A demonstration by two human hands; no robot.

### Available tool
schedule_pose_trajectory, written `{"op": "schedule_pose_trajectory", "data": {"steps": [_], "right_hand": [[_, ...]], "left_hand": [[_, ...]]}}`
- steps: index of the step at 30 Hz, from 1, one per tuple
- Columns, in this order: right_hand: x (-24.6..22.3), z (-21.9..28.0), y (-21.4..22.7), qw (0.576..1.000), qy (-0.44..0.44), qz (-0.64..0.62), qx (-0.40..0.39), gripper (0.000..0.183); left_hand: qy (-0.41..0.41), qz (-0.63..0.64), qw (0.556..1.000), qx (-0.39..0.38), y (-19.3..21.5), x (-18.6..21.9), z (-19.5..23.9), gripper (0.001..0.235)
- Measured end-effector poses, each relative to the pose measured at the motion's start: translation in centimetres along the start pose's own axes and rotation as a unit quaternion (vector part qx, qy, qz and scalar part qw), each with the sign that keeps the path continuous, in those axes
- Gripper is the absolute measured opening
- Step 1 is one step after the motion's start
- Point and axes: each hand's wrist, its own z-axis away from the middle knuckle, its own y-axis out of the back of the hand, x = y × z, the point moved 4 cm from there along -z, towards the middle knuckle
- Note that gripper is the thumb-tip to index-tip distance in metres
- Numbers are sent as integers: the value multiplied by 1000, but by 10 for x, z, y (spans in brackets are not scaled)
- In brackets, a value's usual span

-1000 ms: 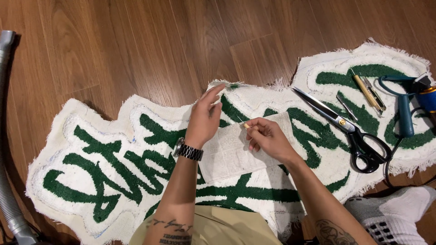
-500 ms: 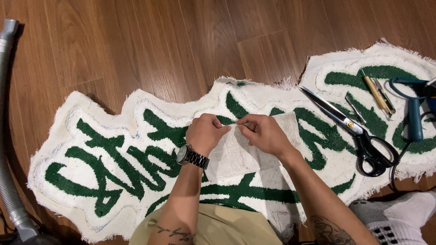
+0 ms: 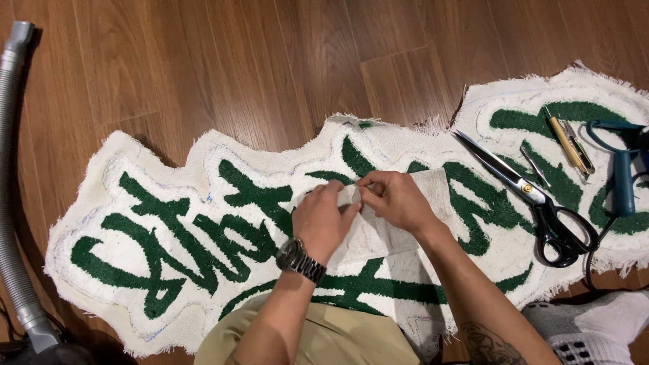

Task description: Detailing a custom tufted rug by trimming edges and removing stray fibers

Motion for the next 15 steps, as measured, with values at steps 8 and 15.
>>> {"op": "schedule_pose_trajectory", "data": {"steps": [8,15], "right_hand": [[6,-2,-2,1000,21,-18,10,12],[4,-1,-4,998,40,-38,12,11]], "left_hand": [[-51,-68,996,-20,-12,13,29,79],[-49,-117,992,-10,-25,2,15,79]]}}
